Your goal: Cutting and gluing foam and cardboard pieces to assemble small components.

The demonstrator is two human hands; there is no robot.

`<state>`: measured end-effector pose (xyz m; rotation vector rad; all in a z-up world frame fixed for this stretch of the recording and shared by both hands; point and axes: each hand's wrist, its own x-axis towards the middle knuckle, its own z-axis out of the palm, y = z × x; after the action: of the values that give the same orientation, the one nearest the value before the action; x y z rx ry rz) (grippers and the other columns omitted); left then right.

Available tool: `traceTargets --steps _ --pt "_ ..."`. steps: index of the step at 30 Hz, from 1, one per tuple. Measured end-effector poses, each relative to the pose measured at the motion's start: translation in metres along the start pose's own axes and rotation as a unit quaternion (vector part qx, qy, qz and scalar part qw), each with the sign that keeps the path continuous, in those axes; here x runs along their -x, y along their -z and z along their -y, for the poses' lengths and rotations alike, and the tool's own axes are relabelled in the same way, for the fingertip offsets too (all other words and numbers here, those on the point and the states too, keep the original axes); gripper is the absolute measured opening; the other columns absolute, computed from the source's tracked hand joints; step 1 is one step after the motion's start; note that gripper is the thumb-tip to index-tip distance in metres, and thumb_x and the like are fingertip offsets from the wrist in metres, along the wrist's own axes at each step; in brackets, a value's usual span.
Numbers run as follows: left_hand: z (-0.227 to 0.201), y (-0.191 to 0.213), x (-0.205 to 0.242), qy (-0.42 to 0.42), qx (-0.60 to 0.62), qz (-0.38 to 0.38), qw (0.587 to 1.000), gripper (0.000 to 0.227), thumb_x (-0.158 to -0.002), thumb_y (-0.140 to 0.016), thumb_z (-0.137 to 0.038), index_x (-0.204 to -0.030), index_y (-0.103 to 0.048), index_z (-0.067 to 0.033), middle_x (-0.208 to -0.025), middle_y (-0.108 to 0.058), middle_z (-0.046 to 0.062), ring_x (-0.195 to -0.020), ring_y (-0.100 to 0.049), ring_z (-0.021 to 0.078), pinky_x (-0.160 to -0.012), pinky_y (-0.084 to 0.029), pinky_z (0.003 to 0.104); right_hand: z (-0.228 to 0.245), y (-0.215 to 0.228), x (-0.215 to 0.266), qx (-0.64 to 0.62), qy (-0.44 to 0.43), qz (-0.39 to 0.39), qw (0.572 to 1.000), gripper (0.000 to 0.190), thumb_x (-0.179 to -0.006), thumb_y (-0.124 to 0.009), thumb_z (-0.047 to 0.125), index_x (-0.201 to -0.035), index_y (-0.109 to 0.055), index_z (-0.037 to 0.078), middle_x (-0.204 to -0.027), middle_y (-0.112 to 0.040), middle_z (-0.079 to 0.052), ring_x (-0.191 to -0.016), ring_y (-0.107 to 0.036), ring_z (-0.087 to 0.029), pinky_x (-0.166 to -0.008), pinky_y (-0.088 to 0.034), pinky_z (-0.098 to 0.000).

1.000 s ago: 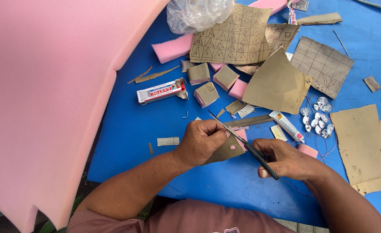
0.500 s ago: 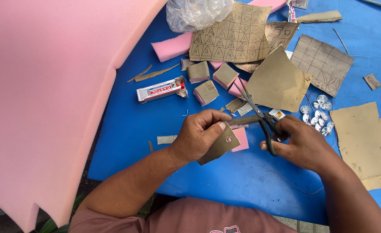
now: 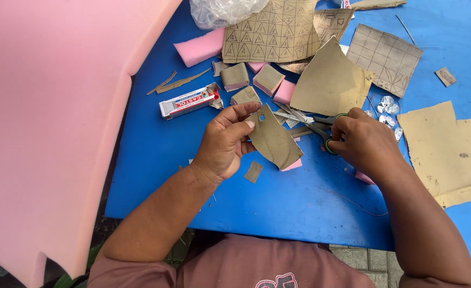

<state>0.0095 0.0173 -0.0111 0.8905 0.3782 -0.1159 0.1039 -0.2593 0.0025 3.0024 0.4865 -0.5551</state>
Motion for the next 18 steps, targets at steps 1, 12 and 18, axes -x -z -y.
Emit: traceTargets --steps 1,12,18 --pt "0.005 -0.001 0.0 0.002 0.0 0.001 1.0 0.036 -0.094 -0.058 -0.001 -0.129 -0.066 -0.0069 -0.122 -0.071 0.011 -0.112 -0.068 0.0278 -0.076 -0.061 0.044 0.0 0.002 0.001 0.0 -0.002 0.002 1.0 0.016 -0.084 -0.072 0.041 -0.091 -0.072 0.026 -0.108 -0.061 0.001 -0.089 -0.066 -0.03 -0.063 -0.049 -0.0477" --pt "0.059 -0.023 0.015 -0.012 -0.087 0.026 0.996 0.027 -0.089 -0.063 -0.002 -0.115 -0.071 -0.0041 -0.097 -0.063 0.005 -0.081 -0.069 0.0137 -0.062 -0.067 0.032 0.034 -0.05 0.036 -0.617 0.14 -0.005 0.775 0.038 -0.077 -0.088 0.006 -0.104 -0.063 0.0 -0.076 -0.065 -0.011 -0.071 -0.069 -0.02 -0.061 -0.058 -0.03" --pt "0.024 0.003 0.005 -0.266 -0.678 0.071 0.682 0.046 -0.082 -0.064 -0.016 -0.128 -0.067 -0.0138 -0.105 -0.057 0.007 -0.101 -0.066 0.0345 -0.084 -0.057 0.051 0.009 -0.063 0.008 -0.611 0.103 0.05 0.783 0.028 -0.083 -0.078 -0.005 -0.107 -0.065 -0.001 -0.081 -0.071 -0.016 -0.072 -0.07 -0.024 -0.063 -0.056 -0.0335"
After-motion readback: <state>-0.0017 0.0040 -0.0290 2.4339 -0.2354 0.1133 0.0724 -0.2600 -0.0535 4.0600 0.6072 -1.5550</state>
